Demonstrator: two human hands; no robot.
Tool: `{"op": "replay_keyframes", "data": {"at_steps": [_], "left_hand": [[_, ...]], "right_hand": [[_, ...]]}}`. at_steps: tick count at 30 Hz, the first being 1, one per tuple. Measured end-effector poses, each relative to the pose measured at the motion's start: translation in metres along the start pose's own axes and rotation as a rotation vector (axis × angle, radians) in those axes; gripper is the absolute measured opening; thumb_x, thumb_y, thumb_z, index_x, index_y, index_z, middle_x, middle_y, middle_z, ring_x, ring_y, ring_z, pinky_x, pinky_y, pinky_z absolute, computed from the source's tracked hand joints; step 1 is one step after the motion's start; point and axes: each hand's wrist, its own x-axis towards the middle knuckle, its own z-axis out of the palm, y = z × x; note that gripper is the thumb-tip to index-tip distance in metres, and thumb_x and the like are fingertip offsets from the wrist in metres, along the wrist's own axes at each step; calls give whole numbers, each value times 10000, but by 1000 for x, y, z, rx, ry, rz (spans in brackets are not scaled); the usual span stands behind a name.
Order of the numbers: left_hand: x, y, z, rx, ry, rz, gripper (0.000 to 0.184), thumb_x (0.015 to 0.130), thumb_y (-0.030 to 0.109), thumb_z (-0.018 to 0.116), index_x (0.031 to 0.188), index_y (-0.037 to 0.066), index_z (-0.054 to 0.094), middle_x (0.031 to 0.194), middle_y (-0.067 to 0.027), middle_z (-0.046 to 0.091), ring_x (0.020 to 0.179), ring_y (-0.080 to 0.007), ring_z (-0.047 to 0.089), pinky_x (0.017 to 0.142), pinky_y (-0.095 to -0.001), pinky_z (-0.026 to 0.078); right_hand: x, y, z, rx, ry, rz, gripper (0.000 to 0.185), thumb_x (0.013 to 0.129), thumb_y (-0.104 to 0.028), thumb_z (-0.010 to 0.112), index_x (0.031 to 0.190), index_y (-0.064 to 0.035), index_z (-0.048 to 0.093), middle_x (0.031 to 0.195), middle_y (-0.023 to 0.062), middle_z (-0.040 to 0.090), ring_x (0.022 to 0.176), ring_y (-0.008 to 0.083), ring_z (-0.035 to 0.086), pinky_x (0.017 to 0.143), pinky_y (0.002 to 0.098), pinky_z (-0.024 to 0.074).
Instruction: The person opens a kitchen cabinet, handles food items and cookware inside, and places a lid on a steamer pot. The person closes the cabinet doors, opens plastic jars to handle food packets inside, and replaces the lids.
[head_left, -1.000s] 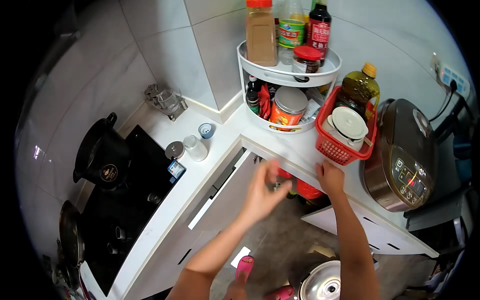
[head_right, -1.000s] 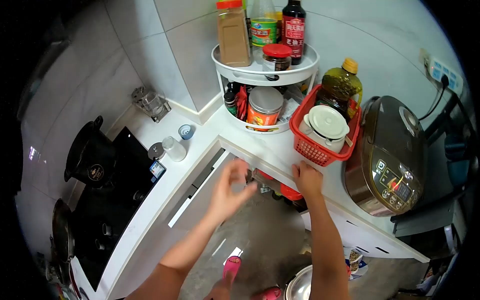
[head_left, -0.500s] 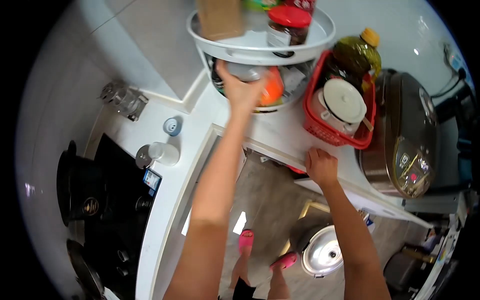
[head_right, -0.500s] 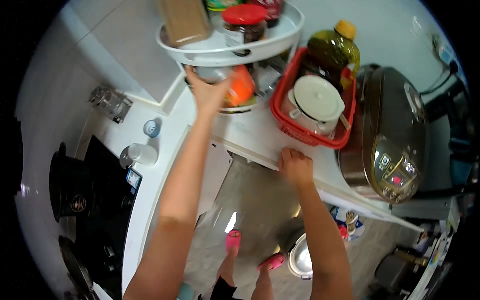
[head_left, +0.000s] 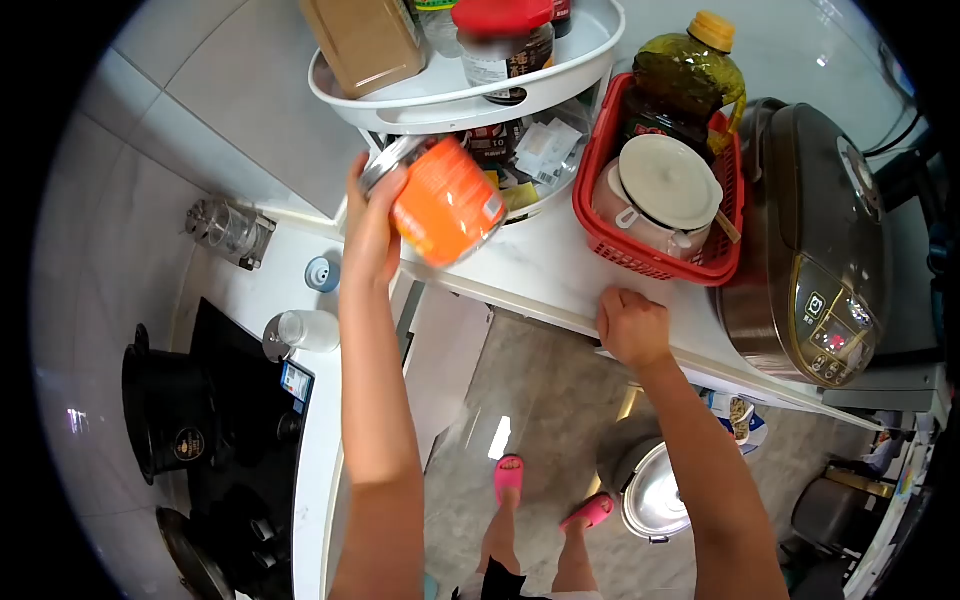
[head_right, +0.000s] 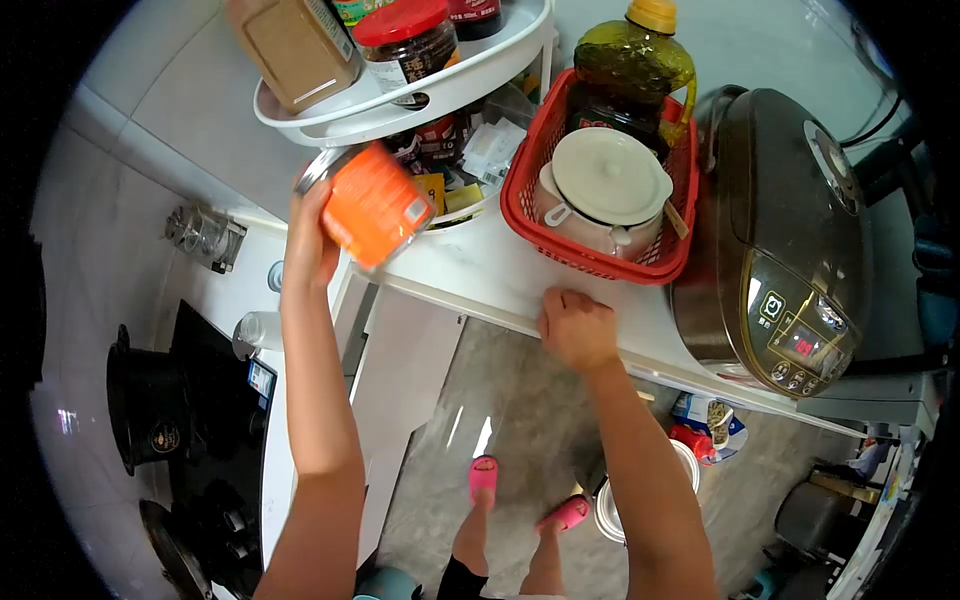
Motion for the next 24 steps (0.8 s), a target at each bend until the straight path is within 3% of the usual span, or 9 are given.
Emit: {"op": "replay_keyframes", "data": {"at_steps": [2, 4, 5, 7, 11, 14, 19, 24], "left_hand": [[-26, -10, -22, -219, 46, -56, 753, 803, 352, 645, 1379, 20, 291, 1292, -162, 459, 1164, -251, 492, 986, -382, 404], [-61, -13, -38, -428, -68, -68, 721, 763, 500, 629, 1276, 22, 458, 1217, -113, 557, 1092, -253, 562, 934, -404, 469], [-73, -17, -43, -525, -153, -57, 780, 727, 529, 654, 1284, 24, 448, 1226, -116, 547, 1102, -248, 556, 942, -398, 468], [-93, -33, -42, -553, -76, 23, 882, 679, 487, 716, 1362, 57, 361, 1242, -132, 529, 1107, -264, 551, 934, -415, 476], [-106, -47, -32, -578, -117, -49, 1063, 610, 381, 791, 1454, 221, 165, 1286, -161, 482, 1121, -304, 539, 941, -467, 481], [-109, -45, -25, -565, -103, -14, 1039, 617, 366, 797, 1448, 161, 208, 1264, -119, 505, 1093, -256, 559, 929, -431, 489], [-106, -43, -21, -438, -88, 100, 1257, 498, 307, 871, 1468, 190, 80, 1314, -85, 435, 1158, -267, 511, 987, -437, 441], [-109, -31, -14, -287, -87, 95, 1402, 425, 398, 905, 1468, 178, -7, 1341, -93, 378, 1234, -272, 429, 1037, -430, 363]], "right_hand": [[-2, 1, 3, -14, -2, 5, 102, 741, -144, 608, 766, -96, 522, 668, 51, 573, 603, 236, 603, 485, 374, 484], [-2, 1, 4, -24, -5, 0, 123, 725, -163, 619, 769, -98, 524, 671, 51, 575, 611, 232, 606, 495, 373, 490], [-1, 1, 4, -8, -3, 2, 123, 731, -163, 617, 772, -97, 522, 674, 51, 577, 606, 236, 605, 498, 376, 490], [-1, 1, 2, 14, 2, -7, 122, 737, -162, 615, 776, -96, 520, 677, 52, 578, 601, 240, 604, 501, 379, 489], [-1, -3, 1, -6, -29, 2, 109, 754, -158, 606, 778, -100, 517, 691, 53, 587, 600, 252, 605, 516, 395, 490], [0, -1, 3, -27, -32, 6, 104, 759, -161, 603, 773, -107, 515, 693, 54, 590, 601, 255, 608, 514, 400, 491], [2, -3, 0, -71, -60, 7, 98, 762, -163, 601, 762, -114, 516, 680, 54, 588, 591, 248, 608, 493, 389, 488], [2, -3, -1, -77, -53, 2, 101, 760, -169, 606, 758, -116, 520, 664, 51, 582, 581, 240, 603, 487, 377, 487]]}}
